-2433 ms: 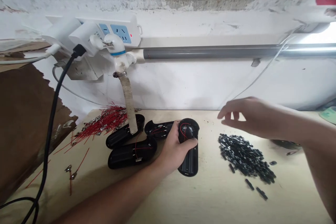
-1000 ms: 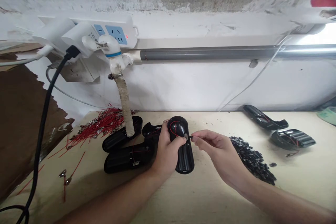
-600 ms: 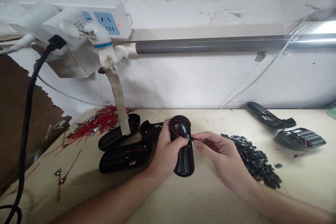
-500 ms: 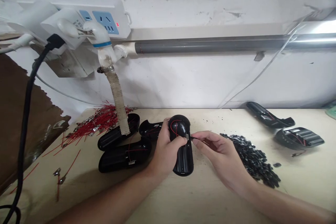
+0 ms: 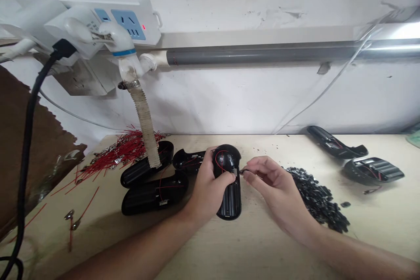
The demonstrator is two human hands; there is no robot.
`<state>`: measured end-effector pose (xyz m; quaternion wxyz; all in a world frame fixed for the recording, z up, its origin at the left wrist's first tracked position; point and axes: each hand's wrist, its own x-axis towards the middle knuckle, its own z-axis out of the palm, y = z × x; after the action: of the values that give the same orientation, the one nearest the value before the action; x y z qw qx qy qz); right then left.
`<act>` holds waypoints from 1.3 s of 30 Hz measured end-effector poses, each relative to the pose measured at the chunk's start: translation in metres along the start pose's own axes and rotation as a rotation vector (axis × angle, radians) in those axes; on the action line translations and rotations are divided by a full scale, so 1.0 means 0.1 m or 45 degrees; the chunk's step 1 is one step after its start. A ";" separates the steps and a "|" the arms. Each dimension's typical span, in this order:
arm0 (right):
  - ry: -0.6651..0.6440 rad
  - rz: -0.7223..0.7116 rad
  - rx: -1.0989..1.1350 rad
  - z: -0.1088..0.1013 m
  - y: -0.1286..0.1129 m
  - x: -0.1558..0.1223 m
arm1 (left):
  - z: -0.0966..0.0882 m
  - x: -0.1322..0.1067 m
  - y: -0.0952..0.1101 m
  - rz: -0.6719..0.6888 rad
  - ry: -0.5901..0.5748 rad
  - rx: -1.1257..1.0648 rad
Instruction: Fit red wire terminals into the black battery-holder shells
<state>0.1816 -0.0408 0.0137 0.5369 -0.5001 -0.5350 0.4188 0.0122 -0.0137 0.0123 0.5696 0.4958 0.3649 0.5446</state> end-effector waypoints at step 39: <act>-0.100 0.213 0.206 -0.01 0.08 0.05 | -0.04 0.02 -0.08 -0.061 -0.029 -0.054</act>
<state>0.1838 -0.0349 0.0066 0.5174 -0.4811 -0.4765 0.5232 0.0107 -0.0107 0.0042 0.5970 0.4807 0.3586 0.5328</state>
